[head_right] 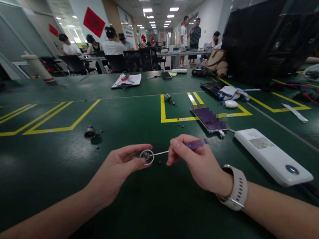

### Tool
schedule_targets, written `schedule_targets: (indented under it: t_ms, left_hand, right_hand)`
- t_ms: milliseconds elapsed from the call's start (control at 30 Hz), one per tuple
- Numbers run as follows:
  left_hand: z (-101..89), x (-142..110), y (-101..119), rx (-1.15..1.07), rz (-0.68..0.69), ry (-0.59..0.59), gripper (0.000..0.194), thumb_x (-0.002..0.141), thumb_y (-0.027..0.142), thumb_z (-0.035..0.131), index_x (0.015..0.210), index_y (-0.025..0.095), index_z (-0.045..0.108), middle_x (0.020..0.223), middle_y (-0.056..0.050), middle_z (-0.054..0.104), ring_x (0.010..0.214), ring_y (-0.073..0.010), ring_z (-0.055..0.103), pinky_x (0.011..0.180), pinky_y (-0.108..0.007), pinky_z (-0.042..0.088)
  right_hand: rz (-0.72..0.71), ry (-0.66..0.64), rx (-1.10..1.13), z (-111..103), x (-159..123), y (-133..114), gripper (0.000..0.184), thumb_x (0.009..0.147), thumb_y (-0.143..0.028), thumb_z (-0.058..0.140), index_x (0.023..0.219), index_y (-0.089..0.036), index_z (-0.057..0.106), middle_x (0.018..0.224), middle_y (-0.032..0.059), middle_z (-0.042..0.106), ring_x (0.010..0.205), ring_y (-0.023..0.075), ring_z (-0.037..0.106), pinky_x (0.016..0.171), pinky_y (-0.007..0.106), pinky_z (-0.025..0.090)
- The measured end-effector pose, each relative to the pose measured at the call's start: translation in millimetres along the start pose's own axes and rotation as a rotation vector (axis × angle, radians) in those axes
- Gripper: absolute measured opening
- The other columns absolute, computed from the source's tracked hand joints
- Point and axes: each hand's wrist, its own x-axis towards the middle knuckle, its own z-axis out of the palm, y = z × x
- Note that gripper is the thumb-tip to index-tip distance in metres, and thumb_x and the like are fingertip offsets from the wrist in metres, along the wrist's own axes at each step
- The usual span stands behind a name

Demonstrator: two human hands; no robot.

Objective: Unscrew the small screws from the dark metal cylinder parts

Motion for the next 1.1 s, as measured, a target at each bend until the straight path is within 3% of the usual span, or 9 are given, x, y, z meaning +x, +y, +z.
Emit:
schedule_targets:
  t_ms: [133,267,500,1100]
  left_hand:
    - [1.4,-1,0,0.009,0.021,0.013,0.031,0.070,0.013,0.064,0.101,0.013,0.065,0.094,-0.006,0.069,0.083,-0.0159,0.064,0.077,-0.029,0.050]
    - [1.5,1,-1,0.006,0.046,0.017,0.029,0.069,0.013,0.065,0.098,0.013,0.066,0.091,-0.006,0.070,0.080,-0.0158,0.064,0.075,-0.029,0.051]
    - [2.2,1,-3,0.004,0.055,0.019,0.024,0.068,0.013,0.065,0.092,0.014,0.068,0.084,-0.005,0.071,0.076,-0.0149,0.065,0.073,-0.028,0.051]
    - [1.8,1,-6,0.002,0.081,0.008,0.022,0.069,0.014,0.064,0.091,0.014,0.069,0.081,-0.005,0.072,0.074,-0.0162,0.065,0.073,-0.031,0.052]
  right_hand:
    - [-0.206,-0.078,-0.432,4,-8,-3,0.023,0.088,-0.028,0.048,0.073,-0.018,0.061,0.070,0.0027,0.059,0.067,0.0150,0.055,0.061,0.030,0.042]
    - [-0.358,-0.143,-0.615,8,-10,-8,0.016,0.087,-0.020,0.048,0.077,-0.016,0.060,0.070,0.0031,0.058,0.066,0.0137,0.053,0.061,0.029,0.042]
    - [-0.502,-0.244,-0.739,13,-14,-8,0.008,0.083,-0.012,0.051,0.079,-0.015,0.057,0.074,0.0045,0.059,0.071,0.0146,0.054,0.066,0.030,0.044]
    - [-0.615,-0.347,-0.962,20,-17,-10,0.008,0.084,-0.012,0.049,0.081,-0.013,0.056,0.072,0.0070,0.060,0.066,0.0160,0.051,0.060,0.030,0.043]
